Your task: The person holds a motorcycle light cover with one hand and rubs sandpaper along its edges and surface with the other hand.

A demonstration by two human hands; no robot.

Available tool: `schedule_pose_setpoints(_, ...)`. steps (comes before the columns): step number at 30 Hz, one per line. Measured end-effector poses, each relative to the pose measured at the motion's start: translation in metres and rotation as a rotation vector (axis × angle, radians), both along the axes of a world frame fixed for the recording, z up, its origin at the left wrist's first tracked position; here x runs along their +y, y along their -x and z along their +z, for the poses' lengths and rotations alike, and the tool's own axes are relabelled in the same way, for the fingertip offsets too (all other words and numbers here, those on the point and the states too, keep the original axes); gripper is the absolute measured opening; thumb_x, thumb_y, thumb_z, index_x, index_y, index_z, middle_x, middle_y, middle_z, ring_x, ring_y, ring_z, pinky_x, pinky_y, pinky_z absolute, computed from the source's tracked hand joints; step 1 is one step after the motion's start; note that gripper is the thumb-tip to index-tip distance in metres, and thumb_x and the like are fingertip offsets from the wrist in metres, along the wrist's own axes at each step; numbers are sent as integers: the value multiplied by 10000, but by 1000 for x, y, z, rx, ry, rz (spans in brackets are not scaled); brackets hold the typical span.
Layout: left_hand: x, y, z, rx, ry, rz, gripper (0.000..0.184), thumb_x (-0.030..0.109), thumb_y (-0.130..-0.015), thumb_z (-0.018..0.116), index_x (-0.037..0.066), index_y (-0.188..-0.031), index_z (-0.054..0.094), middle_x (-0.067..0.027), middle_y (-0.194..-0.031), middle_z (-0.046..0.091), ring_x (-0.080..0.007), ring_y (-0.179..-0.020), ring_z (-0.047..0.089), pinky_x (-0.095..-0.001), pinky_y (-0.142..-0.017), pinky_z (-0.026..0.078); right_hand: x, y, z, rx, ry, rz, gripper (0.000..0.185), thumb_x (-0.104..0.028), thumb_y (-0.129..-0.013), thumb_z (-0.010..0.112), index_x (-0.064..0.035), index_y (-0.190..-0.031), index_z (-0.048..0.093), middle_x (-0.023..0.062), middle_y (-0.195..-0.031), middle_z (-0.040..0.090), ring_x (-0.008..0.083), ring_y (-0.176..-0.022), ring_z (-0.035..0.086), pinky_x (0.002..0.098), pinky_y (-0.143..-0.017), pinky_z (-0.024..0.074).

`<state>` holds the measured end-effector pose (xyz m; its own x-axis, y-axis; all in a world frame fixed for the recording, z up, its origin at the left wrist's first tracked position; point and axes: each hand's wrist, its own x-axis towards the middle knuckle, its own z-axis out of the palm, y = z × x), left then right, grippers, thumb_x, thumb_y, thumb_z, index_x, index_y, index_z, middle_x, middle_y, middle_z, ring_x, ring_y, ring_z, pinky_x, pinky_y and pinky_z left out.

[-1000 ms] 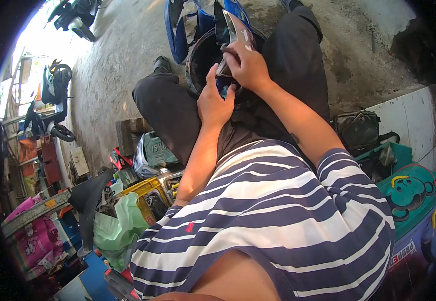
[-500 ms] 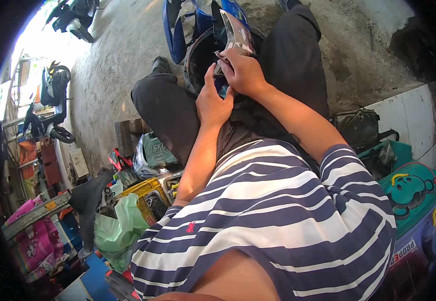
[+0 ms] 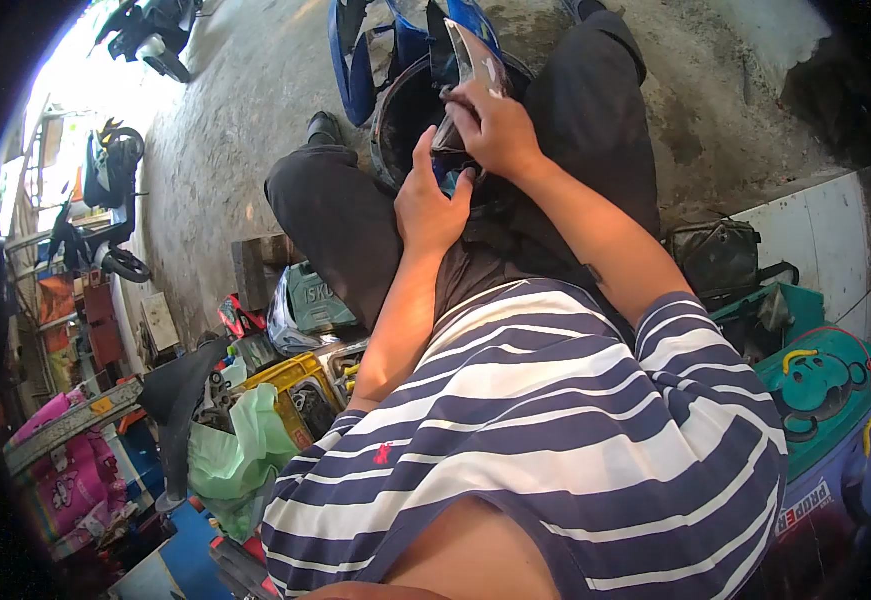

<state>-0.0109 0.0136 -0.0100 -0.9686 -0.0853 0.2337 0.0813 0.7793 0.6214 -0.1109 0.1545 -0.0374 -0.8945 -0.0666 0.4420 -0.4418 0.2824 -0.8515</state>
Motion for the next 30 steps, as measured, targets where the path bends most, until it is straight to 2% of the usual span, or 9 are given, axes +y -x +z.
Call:
schedule_pose_setpoints(4,-1,-1,-2,0,-1,-11,825,252,-902,851,145,-1625,469,-254,-1109,764,-476,-1019,739,-562,-892,576,-1,9,4,-68,-8,-92,199,-187,-1039,735,-61,-1190,708,166,-1049,822,372,-981,800,443,-831,617)
schedule_pose_setpoints(7,-1,1,-3,-7,1,-11,828,251,-899,854,148,-1625,469,-249,-1111,764,-472,-1017,738,-557,-889,577,-8,-8,-4,45,22,-52,194,-180,-1038,731,-58,-1187,704,164,-1057,822,369,-990,797,439,-836,615)
schedule_pose_setpoints(11,-1,0,-3,14,-13,-9,834,245,-892,860,149,-1624,471,-245,-1093,766,-469,-1007,739,-553,-884,577,-3,-10,-4,25,-16,-3,199,-173,-1027,737,-57,-1186,706,171,-1086,816,377,-985,792,445,-839,614)
schedule_pose_setpoints(14,0,0,1,-30,-6,-4,837,241,-889,865,149,-1623,472,-244,-1082,767,-466,-1002,741,-553,-880,577,0,-1,5,-105,7,-53,192,-173,-1028,734,-61,-1181,706,173,-1084,812,390,-977,788,454,-829,613)
schedule_pose_setpoints(18,0,0,-2,2,9,-11,838,246,-890,865,148,-1624,472,-246,-1079,765,-464,-998,743,-554,-876,576,-6,-13,2,18,-30,-59,190,-176,-1029,730,-64,-1178,694,177,-1059,813,398,-969,786,470,-816,613)
schedule_pose_setpoints(23,-1,0,-2,-4,-4,-3,836,245,-891,863,146,-1623,473,-253,-1075,763,-466,-998,742,-555,-875,574,-3,-9,-1,-10,-19,-28,197,-178,-1031,733,-61,-1181,683,177,-1056,814,386,-984,794,468,-833,615)
schedule_pose_setpoints(26,-1,0,1,-52,16,-5,826,239,-927,836,187,-1640,423,-274,-1241,762,-498,-1122,743,-549,-921,595,-4,-7,-3,-1,-15,-50,199,-175,-1029,735,-60,-1182,679,180,-1061,817,387,-997,796,464,-835,617)
schedule_pose_setpoints(29,1,0,-2,-2,21,0,830,240,-893,862,148,-1623,476,-248,-1076,765,-464,-996,745,-554,-873,577,-6,-11,-4,10,-2,-67,201,-168,-1025,739,-58,-1181,677,183,-1051,817,390,-990,794,464,-829,617)
schedule_pose_setpoints(30,1,0,-1,-10,12,-3,828,241,-895,860,149,-1622,476,-248,-1077,765,-465,-996,744,-555,-873,578,-6,-16,-3,-9,-14,-59,202,-166,-1024,740,-57,-1181,677,183,-1046,816,391,-984,793,465,-826,616)
